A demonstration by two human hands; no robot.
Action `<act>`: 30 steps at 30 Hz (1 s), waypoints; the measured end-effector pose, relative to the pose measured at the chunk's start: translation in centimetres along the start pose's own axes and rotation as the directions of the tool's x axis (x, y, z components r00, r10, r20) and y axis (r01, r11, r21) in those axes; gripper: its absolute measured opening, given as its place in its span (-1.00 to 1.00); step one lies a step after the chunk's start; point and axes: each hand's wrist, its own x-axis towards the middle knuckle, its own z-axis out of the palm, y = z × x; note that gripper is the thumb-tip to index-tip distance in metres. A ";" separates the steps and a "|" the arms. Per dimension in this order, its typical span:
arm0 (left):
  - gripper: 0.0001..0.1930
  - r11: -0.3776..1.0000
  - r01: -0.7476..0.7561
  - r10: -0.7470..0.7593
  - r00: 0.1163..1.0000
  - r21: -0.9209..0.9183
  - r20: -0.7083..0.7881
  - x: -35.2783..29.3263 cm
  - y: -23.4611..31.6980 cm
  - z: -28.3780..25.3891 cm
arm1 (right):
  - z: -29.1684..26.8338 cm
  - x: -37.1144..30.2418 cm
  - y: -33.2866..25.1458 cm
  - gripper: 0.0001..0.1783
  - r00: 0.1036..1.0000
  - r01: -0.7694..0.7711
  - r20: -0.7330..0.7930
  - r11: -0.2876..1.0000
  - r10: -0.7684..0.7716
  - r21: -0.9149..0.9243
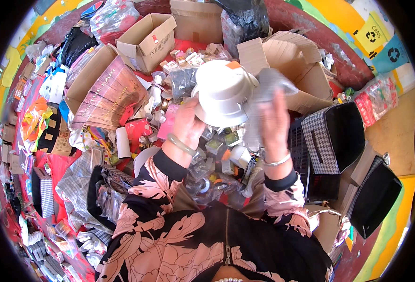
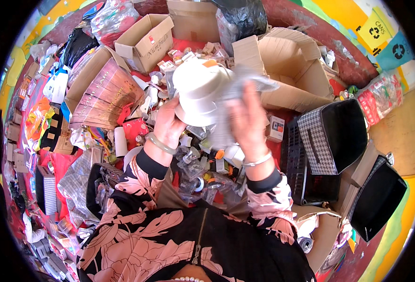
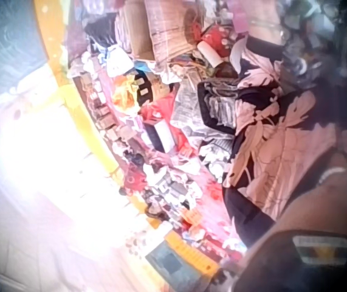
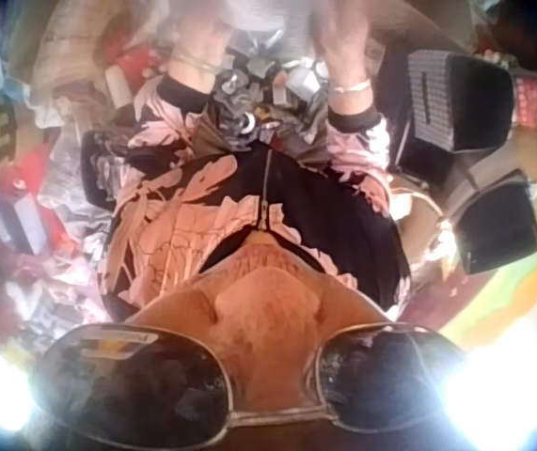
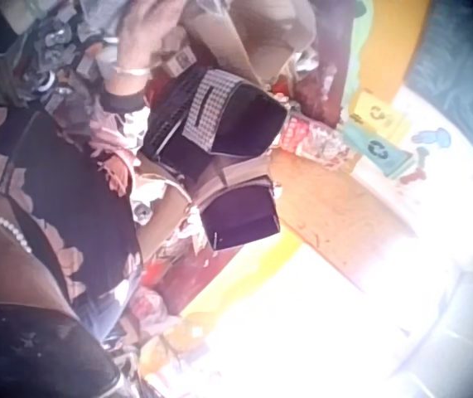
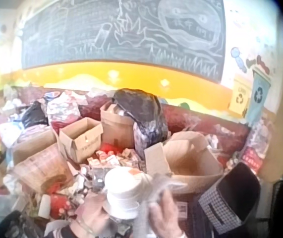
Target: The person sits on the floor and wipes various items with a gray cloth. They clean a white plate, a small round mirror, and several small boxes, turning them over to wipe different sides before placing them into a cardboard box.
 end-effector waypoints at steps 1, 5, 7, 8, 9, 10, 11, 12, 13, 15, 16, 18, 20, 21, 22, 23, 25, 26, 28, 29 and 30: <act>-0.67 0.997 0.067 -0.065 0.997 -0.032 0.040 -0.1 -0.1 -0.2 | 0.6 1.2 -2.6 -0.21 0.980 0.101 0.189 0.972 -0.060 -0.213; -0.62 0.988 0.077 -0.079 0.997 0.133 0.006 -1.1 0.1 1.7 | 0.3 2.1 -2.4 -0.12 0.969 0.103 0.240 0.983 -0.064 -0.153; -0.61 0.979 0.169 -0.179 0.980 0.116 0.086 -0.9 0.5 1.2 | -0.9 2.5 -2.9 -0.20 0.960 0.056 0.280 0.994 -0.029 -0.089; -0.61 0.977 0.163 -0.171 0.984 0.134 0.054 -0.8 0.6 1.1 | -1.1 2.5 -2.6 -0.26 0.962 0.035 0.271 0.999 -0.030 -0.015; -0.61 0.976 0.157 -0.162 0.986 0.154 0.023 -0.8 0.6 1.1 | -1.1 2.5 -2.2 -0.33 0.965 0.016 0.262 0.998 -0.030 0.058; -0.60 0.973 0.153 -0.154 0.988 0.173 -0.008 -0.9 0.6 1.1 | -1.3 2.4 -1.6 -0.39 0.967 -0.003 0.252 0.991 -0.030 0.132; -0.61 0.972 0.143 -0.139 0.990 0.189 -0.038 -1.0 0.6 1.5 | -1.4 2.4 -1.1 -0.48 0.971 -0.026 0.236 0.977 -0.025 0.212; -0.62 0.970 0.153 -0.148 0.988 0.188 -0.040 -1.0 0.6 1.3 | -1.6 2.1 -0.4 -0.50 0.979 -0.011 0.201 0.979 -0.032 0.206; -0.63 0.969 0.163 -0.158 0.987 0.188 -0.040 -0.9 0.5 1.0 | -1.8 1.7 0.2 -0.51 0.986 0.005 0.164 0.980 -0.038 0.198; -0.64 0.968 0.170 -0.162 0.985 0.187 -0.055 -0.9 0.5 0.9 | -2.2 1.9 0.7 -0.64 0.998 0.014 0.058 0.992 -0.021 0.127; -0.64 0.968 0.174 -0.164 0.984 0.183 -0.067 -1.0 0.4 1.0 | -2.6 1.2 2.0 -0.69 0.992 -0.099 -0.050 0.960 0.116 0.263; -0.64 0.974 0.182 -0.173 0.982 0.137 -0.071 -0.8 0.6 0.7 | -4.1 1.9 3.1 -0.78 0.848 -0.222 -0.285 0.788 0.446 0.574; -0.62 0.979 0.200 -0.197 0.979 0.041 -0.053 0.1 0.3 -0.5 | -6.5 3.6 2.2 -0.71 0.606 -0.240 -0.436 0.676 0.665 0.696; -0.62 0.984 0.169 -0.164 0.984 0.066 -0.069 0.1 0.4 -0.1 | -8.2 3.1 2.7 -0.66 0.660 -0.193 -0.197 0.417 0.725 0.888; -0.63 0.986 0.137 -0.130 0.988 0.090 -0.084 -0.1 0.4 0.4 | -10.1 2.4 3.6 -0.60 0.718 -0.170 0.049 0.107 0.694 0.980; -0.63 0.987 0.101 -0.089 0.991 0.122 -0.096 -0.2 0.5 0.8 | -11.3 1.7 5.7 -0.55 0.670 -0.182 -0.002 0.168 0.742 0.969; -0.67 0.997 0.051 -0.050 0.999 0.063 -0.014 -0.4 0.7 0.3 | -11.1 1.7 5.1 -0.51 0.787 -0.196 0.077 0.130 0.613 0.972; -0.68 0.999 0.032 -0.033 0.999 0.033 0.030 -0.6 0.7 0.4 | -11.0 1.9 5.1 -0.49 0.827 -0.201 0.080 0.160 0.557 0.966; -0.64 0.999 -0.050 0.049 0.996 0.011 0.071 -0.7 0.5 1.0 | -9.7 2.5 5.1 -0.52 0.719 -0.161 -0.029 0.207 0.695 0.965; -0.63 0.994 -0.110 0.110 0.992 -0.001 0.064 -0.9 0.6 1.1 | -8.4 2.9 3.5 -0.53 0.702 -0.175 -0.006 0.180 0.712 0.968; -0.61 0.987 -0.158 0.159 0.985 -0.015 0.065 -0.9 0.5 1.5 | -7.6 2.9 2.9 -0.53 0.713 -0.147 0.007 0.140 0.701 0.979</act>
